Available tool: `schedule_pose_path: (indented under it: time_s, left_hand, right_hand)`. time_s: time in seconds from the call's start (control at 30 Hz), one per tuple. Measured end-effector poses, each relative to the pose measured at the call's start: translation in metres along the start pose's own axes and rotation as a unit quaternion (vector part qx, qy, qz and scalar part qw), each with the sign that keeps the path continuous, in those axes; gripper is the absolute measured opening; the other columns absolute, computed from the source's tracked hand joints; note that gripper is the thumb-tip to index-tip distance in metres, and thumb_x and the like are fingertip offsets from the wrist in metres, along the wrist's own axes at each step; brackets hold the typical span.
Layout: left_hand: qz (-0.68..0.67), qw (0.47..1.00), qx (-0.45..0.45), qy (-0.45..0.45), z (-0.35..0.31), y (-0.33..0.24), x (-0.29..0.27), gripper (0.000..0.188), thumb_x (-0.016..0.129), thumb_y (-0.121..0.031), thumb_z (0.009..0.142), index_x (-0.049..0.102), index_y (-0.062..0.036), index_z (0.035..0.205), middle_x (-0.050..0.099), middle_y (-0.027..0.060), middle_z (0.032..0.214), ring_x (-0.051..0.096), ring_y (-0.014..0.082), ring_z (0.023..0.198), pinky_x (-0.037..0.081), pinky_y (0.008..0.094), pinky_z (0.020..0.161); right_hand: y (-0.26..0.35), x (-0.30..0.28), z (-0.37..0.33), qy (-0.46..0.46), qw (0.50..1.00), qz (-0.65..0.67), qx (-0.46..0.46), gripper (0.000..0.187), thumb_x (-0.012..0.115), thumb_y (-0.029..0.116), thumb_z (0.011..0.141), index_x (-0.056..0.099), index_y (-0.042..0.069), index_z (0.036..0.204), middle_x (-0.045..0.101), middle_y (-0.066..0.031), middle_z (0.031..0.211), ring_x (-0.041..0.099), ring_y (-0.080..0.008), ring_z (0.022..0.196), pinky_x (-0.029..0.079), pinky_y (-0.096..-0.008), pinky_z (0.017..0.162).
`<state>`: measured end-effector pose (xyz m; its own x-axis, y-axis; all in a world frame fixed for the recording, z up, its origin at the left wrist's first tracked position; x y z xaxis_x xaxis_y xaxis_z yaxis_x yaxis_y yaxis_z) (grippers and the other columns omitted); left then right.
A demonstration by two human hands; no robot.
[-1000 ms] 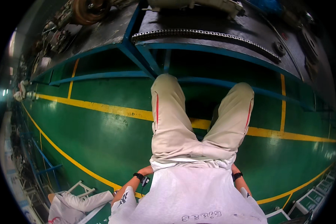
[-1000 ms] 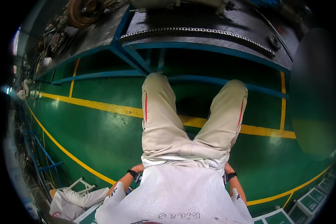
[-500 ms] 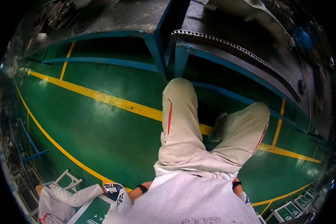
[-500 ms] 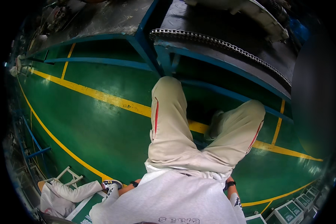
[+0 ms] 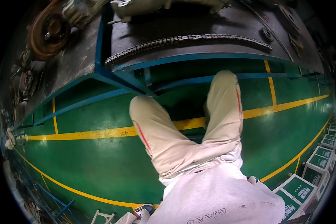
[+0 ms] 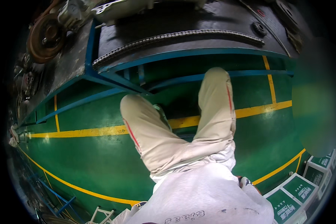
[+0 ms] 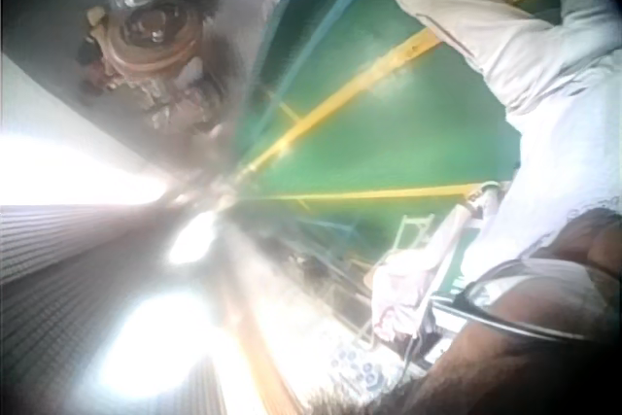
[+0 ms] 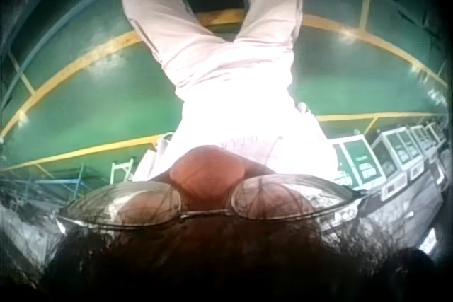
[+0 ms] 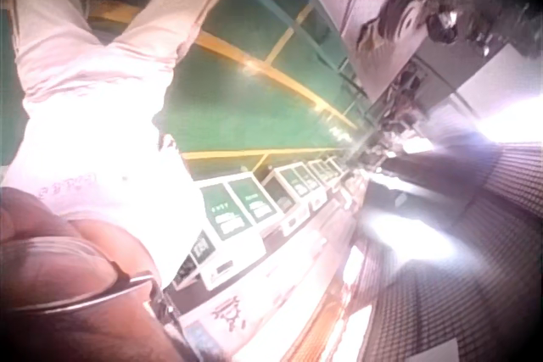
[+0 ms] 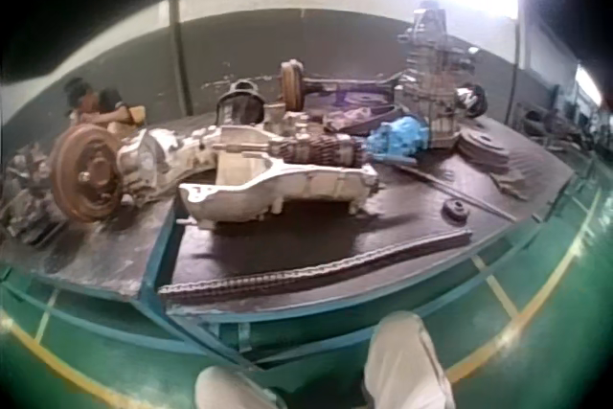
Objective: The person assembles gears onto a transmission shaft, fits the shaft assembly into a gearbox casing, and handles a timing chain by hand while working at a workbench.
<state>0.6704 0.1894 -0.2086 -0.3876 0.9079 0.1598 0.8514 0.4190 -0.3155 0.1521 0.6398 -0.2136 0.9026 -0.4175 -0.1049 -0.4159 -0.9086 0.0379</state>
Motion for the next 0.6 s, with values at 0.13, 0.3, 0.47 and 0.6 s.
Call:
schedule_pose_path:
  time_s: [0.13,0.3,0.47,0.6]
  left_hand:
    - [0.011,0.999,-0.003,-0.043,0.013,-0.020,0.018,0.039,0.064,-0.017,0.105,0.065,0.0018,0.139,0.071,0.0188,0.135,0.068,0.0321,0.123,0.052,0.0414,0.107]
    - [0.022,0.997,0.001,-0.071,0.041,-0.039,0.067,0.038,0.063,-0.017,0.105,0.065,0.0020,0.138,0.071,0.0193,0.135,0.068,0.0326,0.122,0.052,0.0416,0.107]
    - [0.049,0.995,0.024,-0.079,0.060,-0.062,0.080,0.037,0.062,-0.017,0.106,0.065,0.0021,0.137,0.071,0.0197,0.134,0.068,0.0332,0.121,0.053,0.0419,0.106]
    - [0.099,0.993,0.038,-0.057,0.078,-0.097,0.046,0.036,0.061,-0.017,0.107,0.065,0.0022,0.137,0.072,0.0201,0.133,0.068,0.0336,0.121,0.053,0.0421,0.105]
  right_hand:
    - [-0.011,-0.011,0.023,0.020,1.000,-0.004,-0.020,0.048,0.059,0.035,0.105,0.069,0.000,0.137,0.073,-0.0166,0.136,0.070,-0.0326,0.121,0.053,-0.0486,0.106]
    - [-0.018,-0.046,0.056,0.055,0.996,-0.046,-0.047,0.048,0.060,0.034,0.105,0.070,-0.001,0.136,0.074,-0.0169,0.134,0.071,-0.0326,0.118,0.054,-0.0485,0.104]
    - [-0.028,-0.055,0.094,0.105,0.979,-0.129,-0.119,0.047,0.060,0.034,0.104,0.070,-0.001,0.135,0.075,-0.0171,0.132,0.072,-0.0325,0.116,0.055,-0.0484,0.103]
    - [0.015,-0.045,0.132,0.060,0.922,-0.255,-0.285,0.047,0.061,0.033,0.104,0.071,-0.001,0.134,0.076,-0.0173,0.131,0.073,-0.0324,0.114,0.056,-0.0483,0.101]
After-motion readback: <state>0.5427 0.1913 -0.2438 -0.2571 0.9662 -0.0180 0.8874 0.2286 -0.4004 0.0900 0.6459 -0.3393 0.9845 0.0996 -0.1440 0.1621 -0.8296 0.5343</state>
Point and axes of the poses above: each hand's wrist, its own z-axis towards the middle knuckle, its own x-axis out of the palm, y = z × x, the point moved 3 cm from there along z, towards the middle knuckle
